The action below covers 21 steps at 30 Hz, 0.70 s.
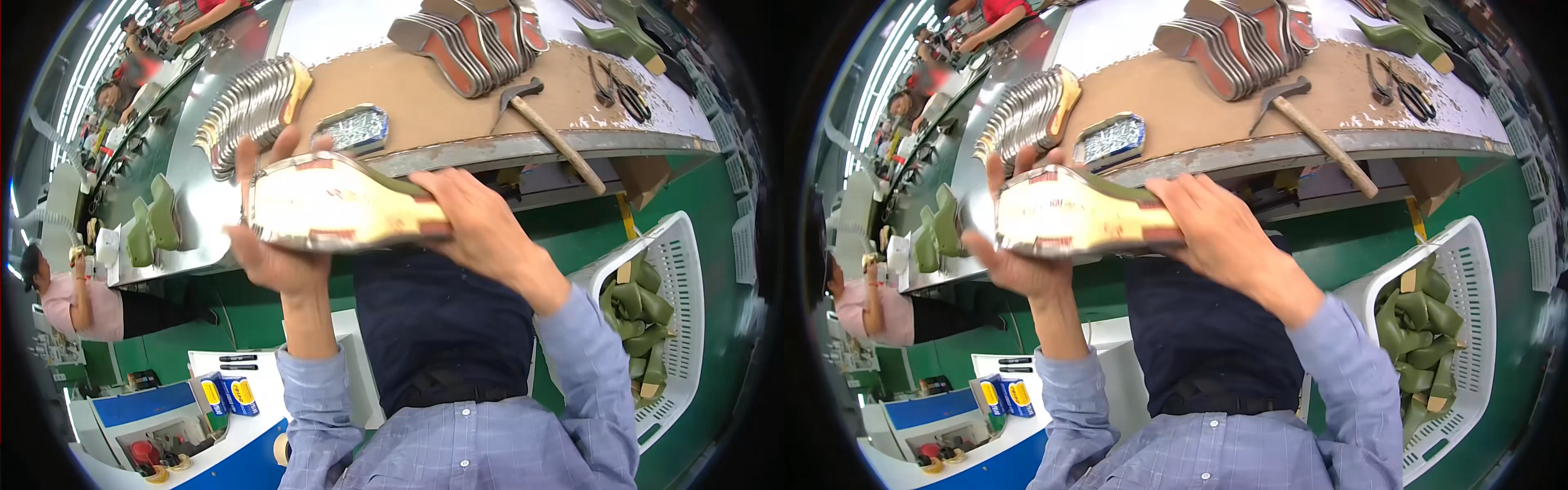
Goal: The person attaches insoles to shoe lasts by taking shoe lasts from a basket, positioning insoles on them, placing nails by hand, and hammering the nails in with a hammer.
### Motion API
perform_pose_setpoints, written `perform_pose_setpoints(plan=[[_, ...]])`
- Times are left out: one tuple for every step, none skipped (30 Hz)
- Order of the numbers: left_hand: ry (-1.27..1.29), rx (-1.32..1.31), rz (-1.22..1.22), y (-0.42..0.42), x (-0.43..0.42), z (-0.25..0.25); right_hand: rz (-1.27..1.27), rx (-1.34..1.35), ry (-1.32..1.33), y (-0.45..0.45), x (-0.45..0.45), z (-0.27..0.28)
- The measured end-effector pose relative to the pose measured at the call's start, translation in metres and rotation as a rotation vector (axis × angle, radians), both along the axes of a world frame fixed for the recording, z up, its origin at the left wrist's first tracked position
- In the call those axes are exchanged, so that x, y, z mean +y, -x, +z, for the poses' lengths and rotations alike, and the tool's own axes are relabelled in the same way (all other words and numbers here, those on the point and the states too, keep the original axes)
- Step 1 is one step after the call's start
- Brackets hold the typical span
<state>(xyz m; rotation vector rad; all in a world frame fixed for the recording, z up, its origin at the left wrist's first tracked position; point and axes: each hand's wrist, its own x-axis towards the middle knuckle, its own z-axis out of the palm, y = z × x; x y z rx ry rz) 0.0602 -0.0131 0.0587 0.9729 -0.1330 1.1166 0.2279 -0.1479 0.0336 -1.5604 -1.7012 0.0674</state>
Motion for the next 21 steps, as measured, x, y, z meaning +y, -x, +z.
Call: perform_pose_setpoints(plan=[[0.126,0.202,0.326,0.011,0.011,-0.011,0.026,-0.041,-0.008,-0.001,0.021,-0.012],[0.261,0.266,0.362,0.023,0.023,-0.031,0.052,-0.066,0.017,0.003,0.034,-0.017],[0.364,0.298,0.419,0.036,0.027,-0.042,0.075,-0.093,0.043,0.005,0.044,-0.021],[0.411,0.417,0.460,0.052,0.026,-0.051,0.075,-0.142,0.100,0.008,0.050,-0.027],[0.448,0.435,0.450,0.061,0.024,-0.071,0.071,-0.180,0.162,0.014,0.050,-0.036],[0.384,0.593,0.476,0.077,0.019,-0.081,0.070,-0.206,0.082,0.018,0.051,-0.041],[0.300,0.724,0.501,0.079,0.025,-0.077,0.057,-0.197,0.053,0.020,0.053,-0.041],[-0.014,0.919,0.637,0.080,0.038,-0.069,0.049,-0.216,0.071,0.017,0.056,-0.039],[-0.602,1.172,0.849,0.070,0.052,-0.040,0.064,-0.226,0.108,0.019,0.054,-0.039],[-0.822,1.190,0.885,0.041,0.057,-0.005,0.089,-0.240,0.111,0.020,0.051,-0.038],[-0.853,1.169,0.689,0.015,0.085,-0.011,0.094,-0.214,0.129,0.018,0.051,-0.033],[-0.807,1.149,0.559,-0.017,0.104,-0.018,0.102,-0.184,0.143,0.019,0.051,-0.030],[-0.997,1.369,0.610,-0.044,0.120,-0.023,0.126,-0.190,0.126,0.020,0.052,-0.028],[-1.109,1.589,0.539,-0.061,0.132,-0.027,0.110,-0.187,0.148,0.020,0.050,-0.027],[-1.033,1.587,0.387,-0.070,0.140,-0.028,0.088,-0.184,0.175,0.019,0.050,-0.027],[-1.042,1.609,0.386,-0.074,0.147,-0.031,0.082,-0.204,0.181,0.019,0.050,-0.028],[-1.061,1.632,0.377,-0.077,0.153,-0.034,0.077,-0.199,0.178,0.018,0.051,-0.029],[-1.078,1.632,0.365,-0.079,0.156,-0.034,0.075,-0.197,0.161,0.018,0.052,-0.030],[-1.061,1.563,0.406,-0.077,0.157,-0.036,0.072,-0.191,0.150,0.019,0.051,-0.031],[-1.031,1.496,0.447,-0.073,0.158,-0.039,0.069,-0.194,0.144,0.019,0.050,-0.030],[-0.988,1.481,0.432,-0.071,0.158,-0.038,0.067,-0.188,0.151,0.018,0.051,-0.032]])
